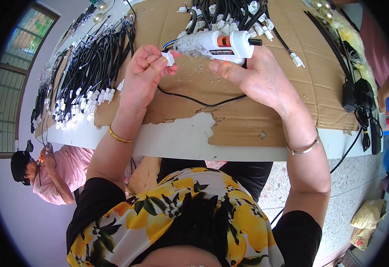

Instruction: Organizing and applying glue or adhesive to bundles of LED light strings at a workshop table.

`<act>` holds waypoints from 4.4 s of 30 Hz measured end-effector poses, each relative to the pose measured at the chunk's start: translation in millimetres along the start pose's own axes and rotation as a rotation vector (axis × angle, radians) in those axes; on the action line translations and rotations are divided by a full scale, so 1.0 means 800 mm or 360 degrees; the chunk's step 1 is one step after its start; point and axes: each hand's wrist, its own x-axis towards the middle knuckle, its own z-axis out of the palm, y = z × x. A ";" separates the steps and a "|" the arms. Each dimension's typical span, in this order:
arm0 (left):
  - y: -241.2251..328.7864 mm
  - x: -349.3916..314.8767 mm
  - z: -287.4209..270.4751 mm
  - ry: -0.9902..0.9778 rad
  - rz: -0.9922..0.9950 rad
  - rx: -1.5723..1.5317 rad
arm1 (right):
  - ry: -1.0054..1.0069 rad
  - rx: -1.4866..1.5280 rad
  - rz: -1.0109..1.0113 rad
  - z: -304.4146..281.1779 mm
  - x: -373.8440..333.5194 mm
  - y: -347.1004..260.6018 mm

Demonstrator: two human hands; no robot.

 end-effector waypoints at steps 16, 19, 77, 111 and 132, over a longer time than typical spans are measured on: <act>0.003 0.004 -0.007 0.0029 0.0013 0.0042 | -0.0204 0.0177 -0.0097 -0.017 0.027 -0.008; 0.002 0.003 -0.015 0.0016 0.0015 0.0079 | -0.0269 0.0058 -0.0037 -0.019 0.034 -0.009; 0.000 0.003 -0.001 0.0235 0.0334 0.0337 | -0.0163 0.0292 0.0049 -0.016 0.023 0.007; 0.005 0.001 0.006 0.0426 0.0222 0.0882 | -0.0123 0.0008 -0.0155 -0.005 0.023 0.011; 0.005 0.000 0.006 0.0426 0.0209 0.0869 | -0.0201 -0.0049 -0.0021 -0.009 0.023 0.005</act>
